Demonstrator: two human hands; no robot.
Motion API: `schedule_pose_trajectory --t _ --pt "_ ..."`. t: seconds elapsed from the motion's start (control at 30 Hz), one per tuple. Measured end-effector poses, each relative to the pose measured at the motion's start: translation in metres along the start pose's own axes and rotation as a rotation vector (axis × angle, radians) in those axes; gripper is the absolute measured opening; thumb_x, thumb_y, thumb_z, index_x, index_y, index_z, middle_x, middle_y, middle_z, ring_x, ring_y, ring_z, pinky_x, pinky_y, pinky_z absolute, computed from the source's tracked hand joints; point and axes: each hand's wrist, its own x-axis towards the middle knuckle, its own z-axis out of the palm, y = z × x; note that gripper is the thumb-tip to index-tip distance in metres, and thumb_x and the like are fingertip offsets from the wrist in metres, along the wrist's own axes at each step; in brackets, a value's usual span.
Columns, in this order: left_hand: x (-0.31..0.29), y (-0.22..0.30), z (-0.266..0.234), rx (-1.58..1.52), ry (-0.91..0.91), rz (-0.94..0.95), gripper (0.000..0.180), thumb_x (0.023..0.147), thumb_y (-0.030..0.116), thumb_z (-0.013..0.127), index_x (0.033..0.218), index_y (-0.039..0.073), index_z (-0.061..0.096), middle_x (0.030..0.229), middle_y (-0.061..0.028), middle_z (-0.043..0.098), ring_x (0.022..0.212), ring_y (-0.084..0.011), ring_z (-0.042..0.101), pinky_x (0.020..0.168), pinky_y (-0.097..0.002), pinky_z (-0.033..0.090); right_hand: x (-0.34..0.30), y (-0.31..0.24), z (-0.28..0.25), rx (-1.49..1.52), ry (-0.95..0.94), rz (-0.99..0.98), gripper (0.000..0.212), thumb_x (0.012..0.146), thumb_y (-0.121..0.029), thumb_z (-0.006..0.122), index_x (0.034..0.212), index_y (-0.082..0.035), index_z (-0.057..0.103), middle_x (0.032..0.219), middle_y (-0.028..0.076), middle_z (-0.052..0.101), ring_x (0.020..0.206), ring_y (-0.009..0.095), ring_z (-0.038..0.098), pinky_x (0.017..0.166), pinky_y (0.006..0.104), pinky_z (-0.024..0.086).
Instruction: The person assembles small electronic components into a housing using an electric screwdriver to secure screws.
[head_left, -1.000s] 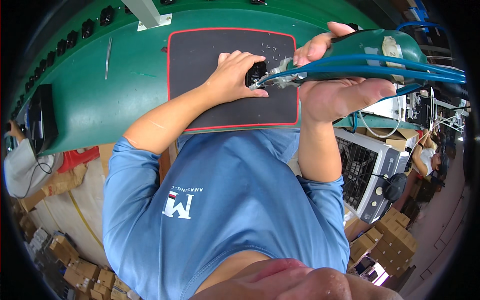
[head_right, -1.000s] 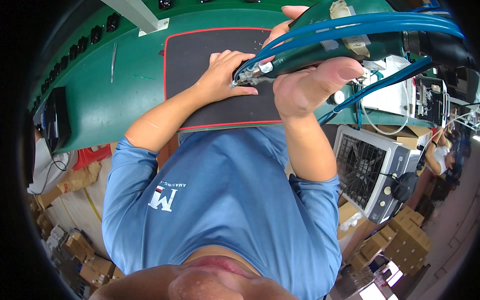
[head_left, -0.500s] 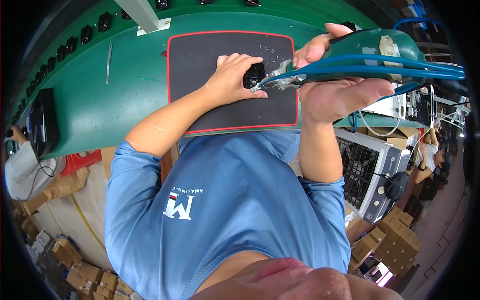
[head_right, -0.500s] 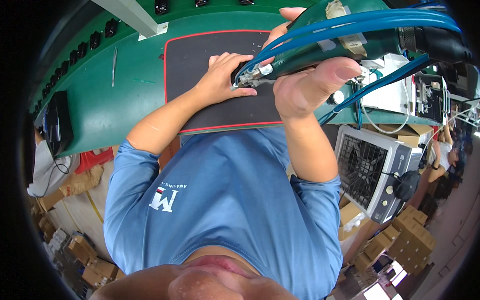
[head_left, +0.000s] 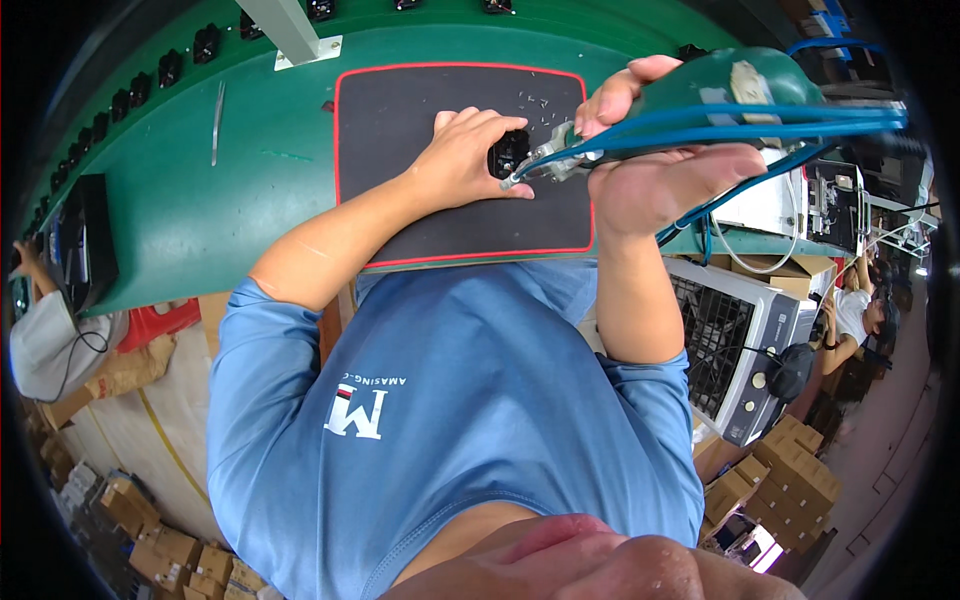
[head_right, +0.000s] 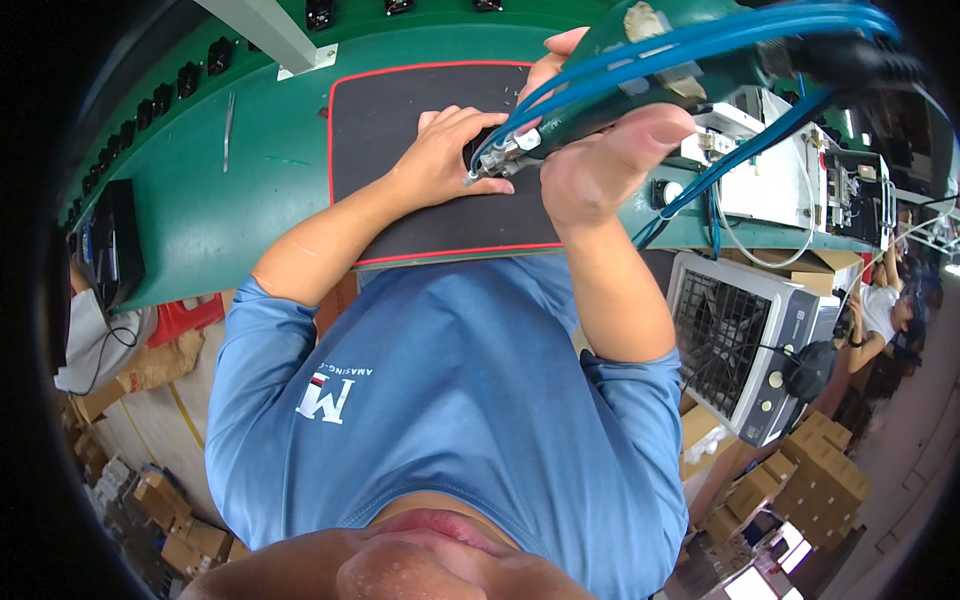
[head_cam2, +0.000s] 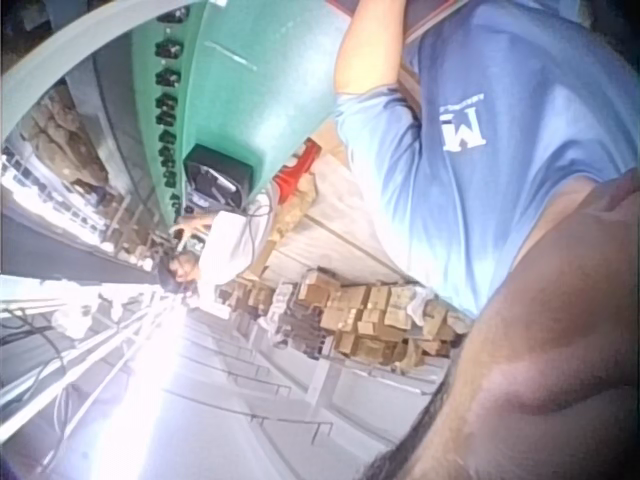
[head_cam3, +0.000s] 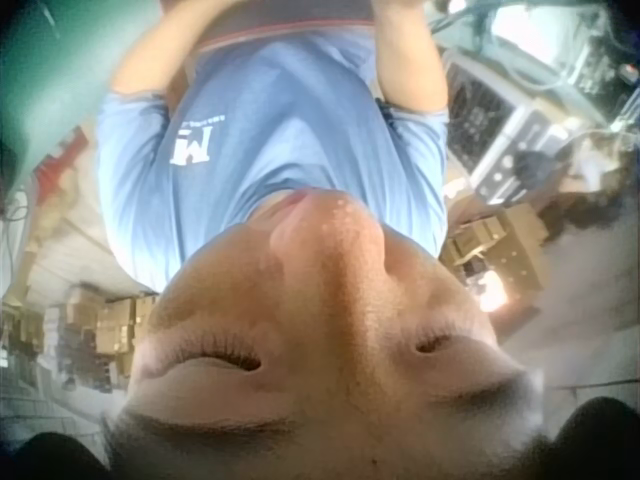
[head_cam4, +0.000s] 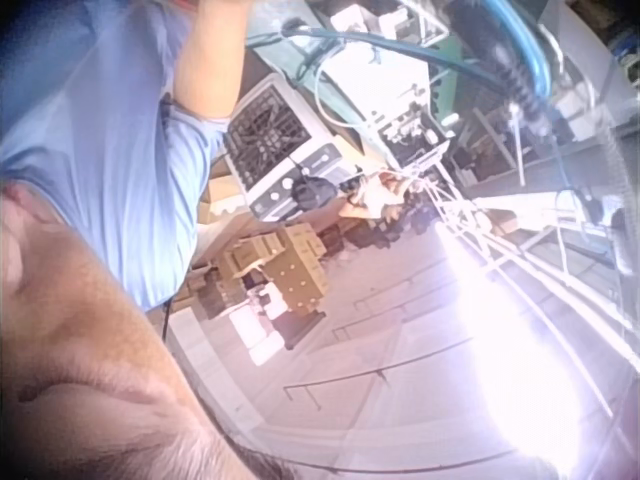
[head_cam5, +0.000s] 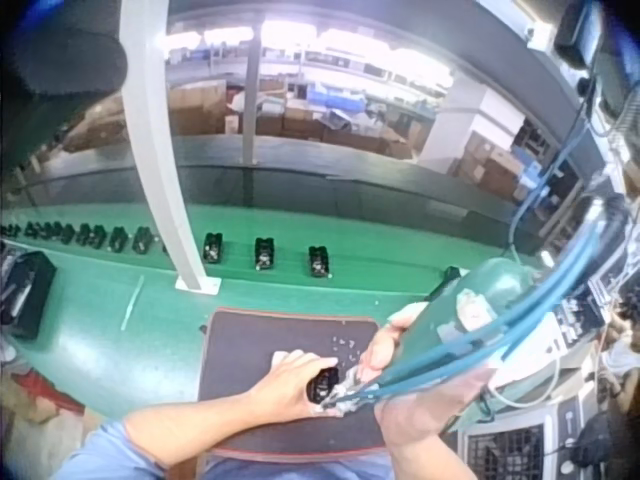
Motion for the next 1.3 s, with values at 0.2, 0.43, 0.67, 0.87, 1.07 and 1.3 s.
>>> schedule_pose_trajectory --t 0.2,0.43,0.67,0.87,1.07,1.3 --pt "-0.002 0.003 0.0 0.019 -0.012 0.0 0.08 0.063 0.049 0.088 0.127 0.012 0.059 0.107 -0.004 0.061 0.104 -0.0257 0.055 0.091 -0.0402 0.033 0.032 -0.046 0.02 0.039 -0.07 -0.112 0.117 0.076 -0.097 0.024 0.122 0.006 0.056 0.078 0.011 0.063 0.06 0.018 0.058 0.054 0.0309 0.049" --pt "-0.001 0.001 0.002 0.022 0.01 0.042 0.08 0.063 0.05 0.088 0.127 0.013 0.059 0.106 -0.0028 0.06 0.102 -0.0252 0.053 0.09 -0.0401 0.032 0.025 -0.021 0.017 0.015 -0.117 -0.088 0.115 0.078 -0.095 0.023 0.12 0.006 0.056 0.073 0.011 0.061 0.057 0.019 0.057 0.054 0.0327 0.05" --pt "-0.002 0.003 0.001 0.028 0.002 0.015 0.081 0.063 0.051 0.088 0.128 0.014 0.059 0.105 -0.0026 0.06 0.102 -0.0251 0.053 0.088 -0.0398 0.032 0.007 -0.001 0.024 -0.244 0.118 -0.026 0.109 0.078 -0.094 0.028 0.114 0.005 0.057 0.068 0.011 0.059 0.054 0.019 0.056 0.053 0.0305 0.05" --pt "-0.004 0.005 0.002 0.01 0.003 0.011 0.081 0.063 0.051 0.088 0.128 0.013 0.059 0.105 -0.0026 0.06 0.101 -0.0248 0.053 0.088 -0.0399 0.032 0.002 0.0 0.021 -0.262 0.105 0.017 0.11 0.077 -0.094 0.029 0.115 0.005 0.057 0.069 0.011 0.06 0.056 0.018 0.057 0.054 0.0302 0.051" --pt "-0.004 0.002 0.001 -0.004 0.004 0.019 0.08 0.063 0.051 0.088 0.127 0.013 0.059 0.106 -0.0024 0.061 0.102 -0.0245 0.054 0.087 -0.0395 0.032 -0.002 0.01 0.015 -0.214 0.088 0.038 0.109 0.077 -0.094 0.029 0.115 0.004 0.056 0.071 0.01 0.06 0.058 0.018 0.057 0.055 0.0299 0.05" --pt "-0.001 0.0 -0.001 0.0 -0.007 0.023 0.079 0.064 0.052 0.087 0.127 0.013 0.06 0.106 -0.0041 0.061 0.104 -0.0256 0.054 0.089 -0.0399 0.032 0.003 0.014 0.02 -0.345 0.079 0.065 0.104 0.08 -0.093 0.028 0.114 0.002 0.054 0.072 0.01 0.06 0.06 0.018 0.057 0.055 0.0292 0.05"
